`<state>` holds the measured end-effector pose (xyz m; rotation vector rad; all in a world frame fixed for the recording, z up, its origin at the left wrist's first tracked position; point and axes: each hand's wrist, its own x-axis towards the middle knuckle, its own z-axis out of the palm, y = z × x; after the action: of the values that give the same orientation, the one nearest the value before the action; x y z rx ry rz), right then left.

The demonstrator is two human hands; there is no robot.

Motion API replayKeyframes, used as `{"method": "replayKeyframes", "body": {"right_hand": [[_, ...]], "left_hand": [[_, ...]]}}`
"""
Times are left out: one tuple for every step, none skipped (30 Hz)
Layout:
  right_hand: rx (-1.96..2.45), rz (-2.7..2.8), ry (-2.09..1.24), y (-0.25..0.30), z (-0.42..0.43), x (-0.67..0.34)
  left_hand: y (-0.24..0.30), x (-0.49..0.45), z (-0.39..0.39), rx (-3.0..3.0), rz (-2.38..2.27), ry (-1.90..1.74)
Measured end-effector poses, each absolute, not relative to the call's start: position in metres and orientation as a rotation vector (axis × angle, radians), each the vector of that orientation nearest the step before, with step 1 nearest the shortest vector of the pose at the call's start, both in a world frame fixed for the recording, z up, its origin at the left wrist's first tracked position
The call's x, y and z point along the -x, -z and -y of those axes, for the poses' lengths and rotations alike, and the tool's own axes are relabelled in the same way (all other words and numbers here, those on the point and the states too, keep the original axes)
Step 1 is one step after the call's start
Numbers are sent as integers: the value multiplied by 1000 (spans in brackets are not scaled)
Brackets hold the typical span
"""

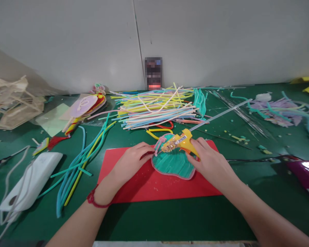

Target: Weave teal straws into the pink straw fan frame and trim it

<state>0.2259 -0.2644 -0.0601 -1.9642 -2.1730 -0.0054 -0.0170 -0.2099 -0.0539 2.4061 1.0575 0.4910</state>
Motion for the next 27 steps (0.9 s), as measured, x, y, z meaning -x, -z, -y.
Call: {"method": "replayKeyframes", "body": {"right_hand": [[1959, 2170, 0, 60, 264, -226], [1957, 2167, -5, 60, 264, -226], [1956, 2165, -9, 60, 264, -226], [1956, 2162, -10, 60, 264, -226], [1956, 2163, -11, 60, 264, -226], [1958, 2164, -10, 60, 264, -226], [1960, 2167, -8, 60, 264, -226], [1961, 2170, -6, 60, 264, -226], [1962, 2175, -4, 60, 264, -227], [1961, 2181, -7, 60, 264, -227], [1957, 2188, -13, 60, 264, -227], [1952, 2193, -21, 59, 264, -227], [1946, 2199, -29, 59, 264, -227], [1940, 2203, -37, 59, 264, -227], [1935, 2206, -41, 59, 264, -228], [1933, 2207, -43, 59, 265, -228], [1930, 2207, -42, 59, 265, -228], [1927, 2207, -41, 59, 265, -229], [1923, 2205, -38, 59, 265, -229], [1919, 2203, -37, 59, 265, -229], [1916, 2199, -37, 59, 265, -230], [1915, 2196, -40, 59, 265, -230], [1916, 2192, -46, 59, 265, -230], [1919, 2191, -53, 59, 265, -231], [1922, 2191, -58, 58, 266, -231], [1926, 2191, -61, 58, 266, -231], [1929, 2190, -59, 58, 266, -231]], "left_hand": [[54, 17, 210, -2406, -1055, -495], [55, 17, 210, -2407, -1054, -498], [55, 17, 210, -2407, -1055, -496], [56, 18, 210, -2408, -1057, -494], [56, 18, 210, -2410, -1058, -491], [56, 18, 210, -2412, -1059, -490], [56, 18, 210, -2414, -1058, -489], [56, 18, 210, -2416, -1058, -491], [56, 18, 210, -2416, -1058, -491], [56, 17, 210, -2415, -1056, -494], [55, 17, 210, -2414, -1053, -496], [55, 17, 210, -2414, -1050, -500], [55, 17, 210, -2416, -1047, -504], [55, 17, 210, -2419, -1044, -509], [55, 18, 209, -2421, -1041, -514], [56, 18, 209, -2422, -1039, -519], [56, 18, 209, -2422, -1038, -520], [56, 18, 209, -2420, -1037, -522], [56, 18, 209, -2419, -1034, -525], [56, 18, 209, -2418, -1033, -528], [56, 18, 209, -2416, -1032, -528], [56, 18, 209, -2414, -1034, -525], [56, 18, 210, -2411, -1037, -520], [56, 18, 210, -2409, -1040, -514], [56, 18, 210, -2407, -1042, -509], [56, 18, 210, -2406, -1042, -507], [56, 18, 210, -2407, -1041, -509]]}}
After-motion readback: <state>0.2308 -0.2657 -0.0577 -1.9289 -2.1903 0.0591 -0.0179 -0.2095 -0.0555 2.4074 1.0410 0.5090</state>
